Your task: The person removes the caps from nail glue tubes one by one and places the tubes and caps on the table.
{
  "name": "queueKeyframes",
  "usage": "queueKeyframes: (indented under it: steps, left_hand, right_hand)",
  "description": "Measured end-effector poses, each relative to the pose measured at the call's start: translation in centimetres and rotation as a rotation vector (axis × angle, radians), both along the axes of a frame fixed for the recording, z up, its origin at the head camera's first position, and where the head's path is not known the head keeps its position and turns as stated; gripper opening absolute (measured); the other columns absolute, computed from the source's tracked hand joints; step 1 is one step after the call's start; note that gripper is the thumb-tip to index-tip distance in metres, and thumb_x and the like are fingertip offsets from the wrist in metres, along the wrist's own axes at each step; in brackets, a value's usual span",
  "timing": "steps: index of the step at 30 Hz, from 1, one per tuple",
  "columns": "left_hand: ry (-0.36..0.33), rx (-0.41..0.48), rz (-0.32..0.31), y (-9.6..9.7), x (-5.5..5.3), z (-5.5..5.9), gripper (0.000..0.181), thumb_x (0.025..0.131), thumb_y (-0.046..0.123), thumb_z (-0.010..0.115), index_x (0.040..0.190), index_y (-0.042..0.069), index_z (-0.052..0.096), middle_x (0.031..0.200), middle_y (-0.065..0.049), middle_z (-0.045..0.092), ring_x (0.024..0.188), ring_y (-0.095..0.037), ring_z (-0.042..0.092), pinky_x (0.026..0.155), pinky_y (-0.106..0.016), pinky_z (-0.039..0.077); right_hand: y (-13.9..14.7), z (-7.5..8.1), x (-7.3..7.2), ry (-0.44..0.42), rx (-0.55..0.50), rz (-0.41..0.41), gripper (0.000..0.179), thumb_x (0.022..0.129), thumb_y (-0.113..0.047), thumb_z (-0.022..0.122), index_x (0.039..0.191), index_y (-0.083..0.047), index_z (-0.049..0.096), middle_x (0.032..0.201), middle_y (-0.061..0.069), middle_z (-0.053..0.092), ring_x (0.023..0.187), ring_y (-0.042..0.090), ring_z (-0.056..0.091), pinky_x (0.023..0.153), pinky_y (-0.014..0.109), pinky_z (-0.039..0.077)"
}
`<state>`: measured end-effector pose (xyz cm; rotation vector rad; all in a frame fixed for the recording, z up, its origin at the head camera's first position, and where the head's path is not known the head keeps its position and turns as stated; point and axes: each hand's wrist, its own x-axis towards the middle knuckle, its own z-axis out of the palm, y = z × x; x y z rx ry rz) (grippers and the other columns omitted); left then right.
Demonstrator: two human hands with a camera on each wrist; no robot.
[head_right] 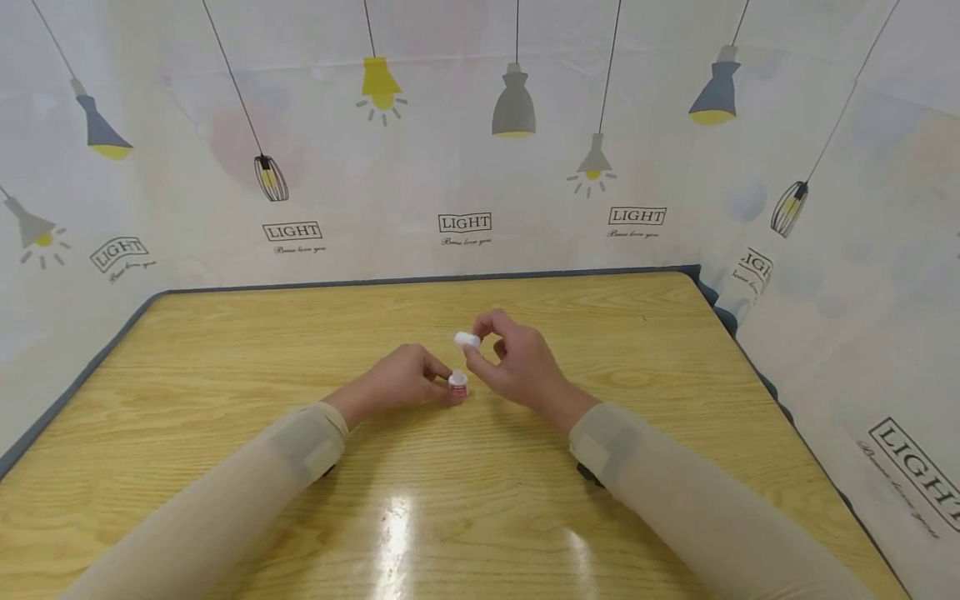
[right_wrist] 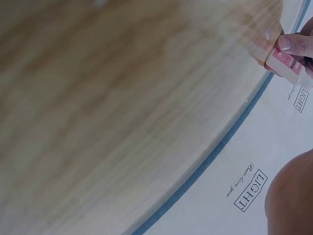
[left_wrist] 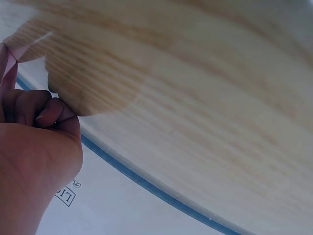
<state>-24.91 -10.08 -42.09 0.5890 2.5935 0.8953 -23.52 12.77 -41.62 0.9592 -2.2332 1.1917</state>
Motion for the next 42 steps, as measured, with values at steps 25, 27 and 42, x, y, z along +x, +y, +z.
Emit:
queueKeyframes:
  steps: [25,27,42]
  left_hand:
    - [-0.001,0.107,0.053,-0.5,-0.6,-0.3,0.016,0.092,0.034,0.086,0.104,0.024,0.086,0.079,0.008,0.069,0.070,-0.011,0.041,0.071,-0.028,0.040]
    - [-0.003,0.106,0.057,-0.5,-0.6,-0.3,0.016,0.091,0.034,0.086,0.104,0.025,0.086,0.083,0.008,0.072,0.071,-0.011,0.043,0.072,-0.028,0.041]
    - [0.010,0.102,0.123,-0.4,-0.7,-0.3,0.028,0.090,0.030,0.087,0.113,0.015,0.085,0.096,0.003,0.079,0.068,-0.009,0.044,0.067,-0.024,0.040]
  right_hand:
    - [-0.2,-0.3,-0.7,-0.127,0.208,-0.121,0.025,0.102,-0.016,0.074,0.124,-0.005,0.072,0.122,0.012,0.074,0.095,0.026,0.070,0.071,0.029,0.057]
    - [-0.2,-0.3,-0.7,-0.169,0.225,-0.135,0.025,0.101,-0.019,0.076,0.122,-0.006,0.073,0.116,0.010,0.072,0.096,0.028,0.068,0.072,0.029,0.054]
    - [-0.3,-0.6,-1.3,-0.513,0.426,-0.120,0.016,0.098,-0.022,0.076,0.107,-0.010,0.078,0.095,0.001,0.075,0.089,0.015,0.063,0.086,0.036,0.052]
